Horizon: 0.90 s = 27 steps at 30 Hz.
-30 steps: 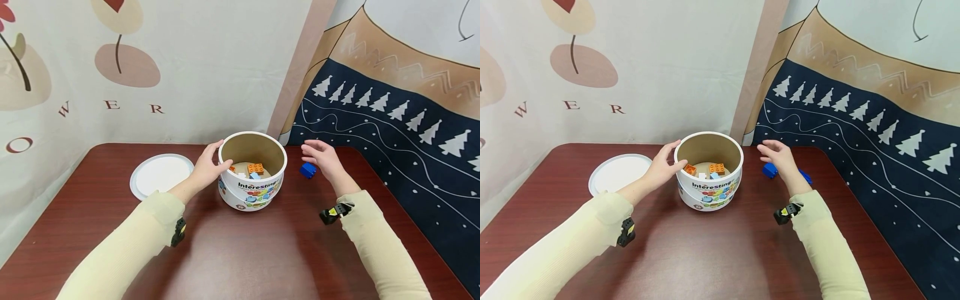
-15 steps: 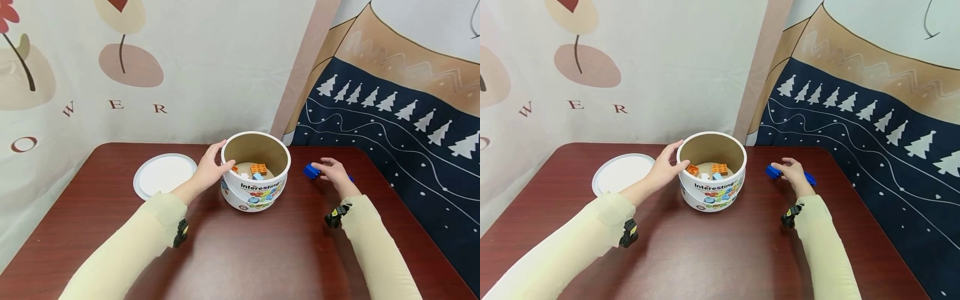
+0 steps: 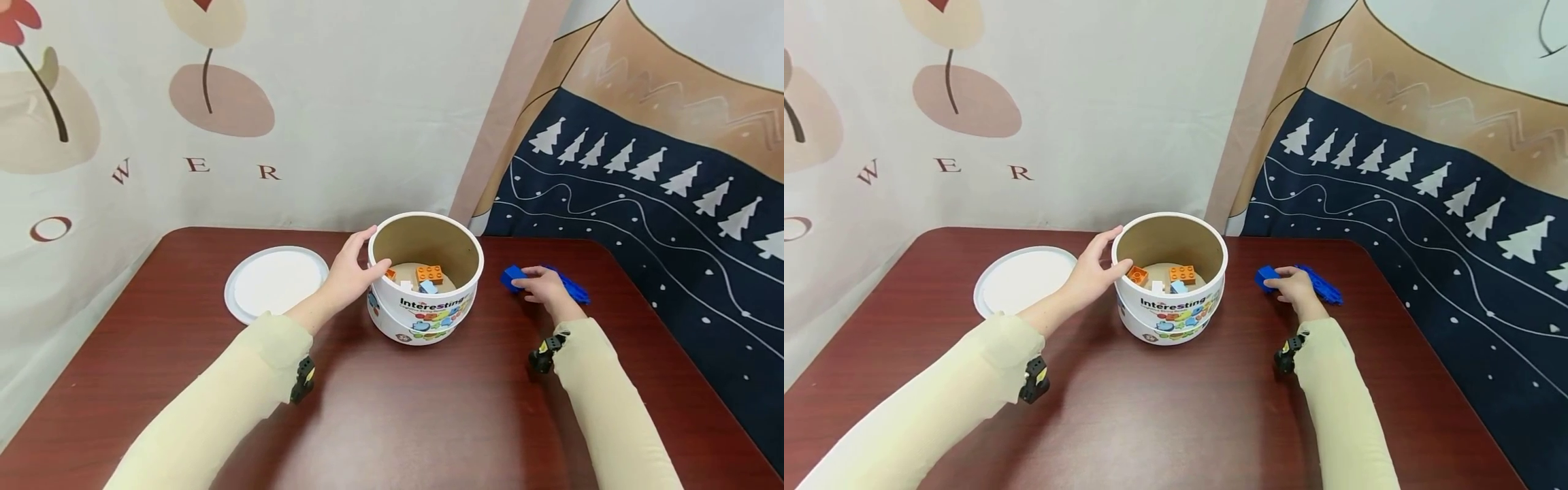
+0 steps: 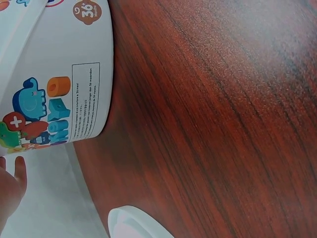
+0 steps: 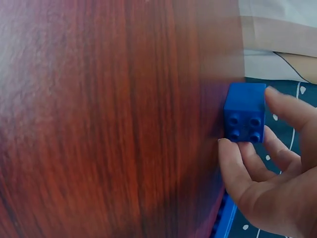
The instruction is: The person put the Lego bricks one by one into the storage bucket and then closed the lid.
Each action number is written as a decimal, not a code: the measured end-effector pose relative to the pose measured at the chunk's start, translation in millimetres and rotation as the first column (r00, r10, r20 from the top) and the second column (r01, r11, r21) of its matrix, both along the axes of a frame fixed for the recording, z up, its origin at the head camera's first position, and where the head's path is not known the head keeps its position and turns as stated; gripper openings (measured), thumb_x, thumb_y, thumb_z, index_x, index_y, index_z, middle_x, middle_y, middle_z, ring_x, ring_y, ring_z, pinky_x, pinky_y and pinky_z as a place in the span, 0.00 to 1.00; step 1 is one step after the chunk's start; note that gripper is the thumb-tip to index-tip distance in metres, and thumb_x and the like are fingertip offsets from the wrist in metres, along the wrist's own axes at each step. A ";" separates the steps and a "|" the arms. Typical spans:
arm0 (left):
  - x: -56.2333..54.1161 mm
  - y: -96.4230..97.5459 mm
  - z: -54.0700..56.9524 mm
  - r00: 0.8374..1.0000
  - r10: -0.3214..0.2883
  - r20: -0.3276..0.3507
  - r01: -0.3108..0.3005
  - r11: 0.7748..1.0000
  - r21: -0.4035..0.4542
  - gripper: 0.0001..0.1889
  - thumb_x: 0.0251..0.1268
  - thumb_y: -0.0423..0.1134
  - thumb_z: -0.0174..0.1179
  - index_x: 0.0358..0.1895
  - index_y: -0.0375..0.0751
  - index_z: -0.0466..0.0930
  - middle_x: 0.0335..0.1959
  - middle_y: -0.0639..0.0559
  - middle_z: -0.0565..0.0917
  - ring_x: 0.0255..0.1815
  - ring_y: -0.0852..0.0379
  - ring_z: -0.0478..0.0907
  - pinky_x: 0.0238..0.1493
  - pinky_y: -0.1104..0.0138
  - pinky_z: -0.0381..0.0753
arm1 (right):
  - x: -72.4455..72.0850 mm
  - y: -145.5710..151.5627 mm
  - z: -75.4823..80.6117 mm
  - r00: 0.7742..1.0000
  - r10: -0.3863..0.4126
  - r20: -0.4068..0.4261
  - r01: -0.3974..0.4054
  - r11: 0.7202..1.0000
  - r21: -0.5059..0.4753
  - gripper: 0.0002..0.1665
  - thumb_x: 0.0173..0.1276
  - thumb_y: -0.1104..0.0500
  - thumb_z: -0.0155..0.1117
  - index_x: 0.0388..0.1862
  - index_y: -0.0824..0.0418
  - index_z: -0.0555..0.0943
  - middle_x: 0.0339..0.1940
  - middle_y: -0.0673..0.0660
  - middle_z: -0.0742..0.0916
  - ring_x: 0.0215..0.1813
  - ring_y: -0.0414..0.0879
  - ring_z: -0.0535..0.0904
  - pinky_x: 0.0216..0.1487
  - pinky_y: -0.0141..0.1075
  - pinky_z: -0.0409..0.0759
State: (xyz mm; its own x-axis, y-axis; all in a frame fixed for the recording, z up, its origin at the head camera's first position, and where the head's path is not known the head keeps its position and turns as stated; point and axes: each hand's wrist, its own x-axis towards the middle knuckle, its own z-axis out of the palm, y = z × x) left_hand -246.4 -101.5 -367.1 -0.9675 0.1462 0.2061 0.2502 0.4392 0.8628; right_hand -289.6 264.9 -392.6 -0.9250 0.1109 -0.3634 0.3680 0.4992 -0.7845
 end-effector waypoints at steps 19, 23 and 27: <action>2.7 2.6 3.1 1.000 -0.002 -0.016 0.002 1.000 0.015 0.36 0.60 0.42 0.60 0.71 0.41 0.56 0.70 0.46 0.61 0.70 0.50 0.59 0.68 0.55 0.64 | 8.0 8.6 14.3 0.998 -0.066 -0.015 0.058 0.949 -0.309 0.37 0.71 0.57 0.51 0.74 0.66 0.51 0.75 0.68 0.55 0.72 0.60 0.58 0.67 0.42 0.61; 1.3 2.4 1.2 1.000 0.005 -0.018 -0.004 1.000 0.008 0.36 0.60 0.42 0.60 0.71 0.41 0.56 0.71 0.46 0.61 0.71 0.50 0.58 0.70 0.54 0.61 | 9.1 7.6 19.8 0.997 -0.063 -0.041 0.046 0.945 -0.323 0.38 0.70 0.56 0.53 0.74 0.65 0.52 0.75 0.67 0.55 0.72 0.60 0.57 0.68 0.43 0.60; 0.7 2.2 -0.2 1.000 0.007 -0.014 -0.007 1.000 0.008 0.36 0.61 0.42 0.60 0.71 0.42 0.56 0.71 0.47 0.60 0.72 0.50 0.57 0.69 0.54 0.62 | 10.7 5.9 24.9 0.996 -0.063 -0.058 0.040 0.941 -0.336 0.37 0.71 0.56 0.53 0.74 0.65 0.52 0.75 0.67 0.56 0.71 0.60 0.59 0.68 0.42 0.61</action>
State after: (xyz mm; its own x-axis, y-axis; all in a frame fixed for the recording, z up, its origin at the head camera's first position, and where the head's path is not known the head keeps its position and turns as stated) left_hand -245.7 -99.3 -367.3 -0.9656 0.1376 0.2206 0.2590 0.4338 0.8630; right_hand -278.9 270.8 -367.7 -0.9448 0.0423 -0.3250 0.3270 0.1859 -0.9265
